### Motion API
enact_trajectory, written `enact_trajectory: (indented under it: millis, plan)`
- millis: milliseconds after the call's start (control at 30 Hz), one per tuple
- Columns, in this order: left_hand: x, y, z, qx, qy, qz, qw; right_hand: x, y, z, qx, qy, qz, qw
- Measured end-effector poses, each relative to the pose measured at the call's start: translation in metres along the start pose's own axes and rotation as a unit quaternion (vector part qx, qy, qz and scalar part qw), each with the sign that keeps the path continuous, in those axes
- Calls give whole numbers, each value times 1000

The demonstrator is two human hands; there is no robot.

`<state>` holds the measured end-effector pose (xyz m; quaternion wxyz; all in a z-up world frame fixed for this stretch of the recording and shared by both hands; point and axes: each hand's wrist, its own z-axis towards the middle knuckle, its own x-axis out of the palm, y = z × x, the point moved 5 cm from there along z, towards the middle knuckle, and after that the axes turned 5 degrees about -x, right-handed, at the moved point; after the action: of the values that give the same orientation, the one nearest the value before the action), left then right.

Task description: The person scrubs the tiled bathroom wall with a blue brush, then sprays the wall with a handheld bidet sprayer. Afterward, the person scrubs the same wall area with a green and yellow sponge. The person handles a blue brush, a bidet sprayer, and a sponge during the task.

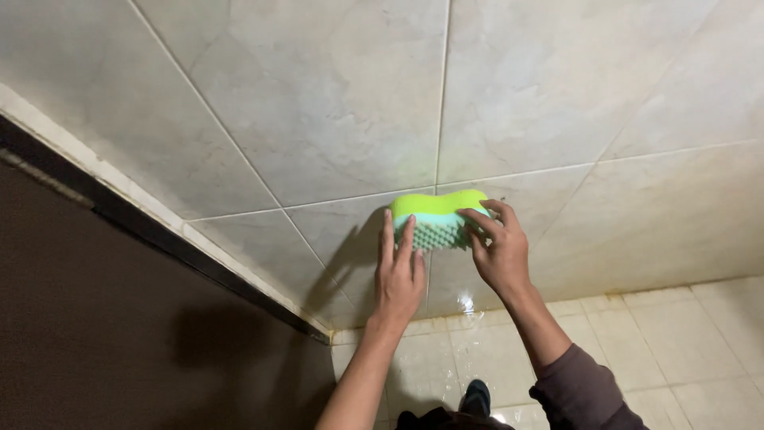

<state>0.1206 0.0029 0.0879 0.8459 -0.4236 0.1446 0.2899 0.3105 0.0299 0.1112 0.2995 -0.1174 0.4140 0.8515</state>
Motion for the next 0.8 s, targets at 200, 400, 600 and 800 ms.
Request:
enact_trajectory:
  millis: [200, 400, 600, 800]
  plan:
    - [1, -5, -5, 23, 26, -5, 999, -8, -9, -29, -6, 9, -47, 999]
    - [11, 9, -18, -42, 24, -86, 995, -22, -8, -56, 6, -6, -57, 998]
    - [23, 10, -26, -62, 40, -136, 988, -36, -8, -65, 6, -4, -40, 999]
    - [28, -25, -18, -4, 92, -36, 995, -46, -10, -57, 2, 8, -22, 1000]
